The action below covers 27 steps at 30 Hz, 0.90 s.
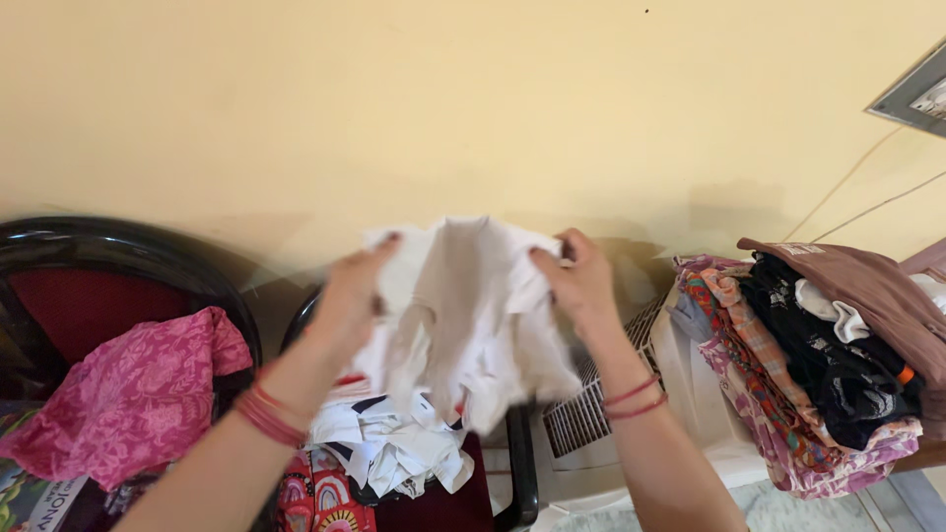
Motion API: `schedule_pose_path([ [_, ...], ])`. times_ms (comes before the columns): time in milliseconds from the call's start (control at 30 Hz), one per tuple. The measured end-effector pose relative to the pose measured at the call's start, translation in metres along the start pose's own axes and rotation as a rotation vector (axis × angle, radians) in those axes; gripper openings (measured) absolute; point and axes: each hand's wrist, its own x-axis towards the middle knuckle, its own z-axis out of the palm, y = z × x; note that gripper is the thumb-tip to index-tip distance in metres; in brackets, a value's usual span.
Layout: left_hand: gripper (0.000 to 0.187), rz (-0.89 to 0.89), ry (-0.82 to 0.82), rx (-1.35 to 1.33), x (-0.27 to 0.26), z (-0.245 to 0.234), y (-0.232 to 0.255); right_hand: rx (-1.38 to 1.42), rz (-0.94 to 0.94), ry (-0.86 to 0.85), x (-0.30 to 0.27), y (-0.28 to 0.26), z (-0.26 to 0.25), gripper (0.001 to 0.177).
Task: The person folds various garments including a striped top, a dark blue shirt with orange trim, a white shirt, a brown top, and a red patterned cloth. Each item is picked up, folded by hand, and placed on a stack on a nearby surface.
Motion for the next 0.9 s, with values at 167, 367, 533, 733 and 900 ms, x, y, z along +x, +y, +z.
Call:
schedule_pose_path([
  [167, 0.037, 0.329, -0.315, 0.079, -0.039, 0.074, -0.008, 0.336, -0.234, -0.404, -0.046, -0.058, 0.011, 0.020],
  [367, 0.024, 0.522, -0.521, 0.424, -0.019, 0.074, 0.037, 0.135, -0.690, -0.429, -0.060, -0.089, -0.028, 0.030],
  [533, 0.024, 0.325, -0.674, 0.507, -0.001, 0.073, 0.048, -0.246, -0.830, -0.642, -0.050, -0.096, -0.056, 0.035],
  [733, 0.040, 0.555, -0.159, 0.722, -0.028, 0.096, 0.028, -0.346, -0.488, -0.737, -0.027, -0.080, -0.062, 0.046],
  [900, 0.079, 0.977, -0.236, 0.766, -0.079, 0.131, -0.044, -0.307, -0.303, -0.446, 0.002, -0.054, -0.080, 0.051],
])
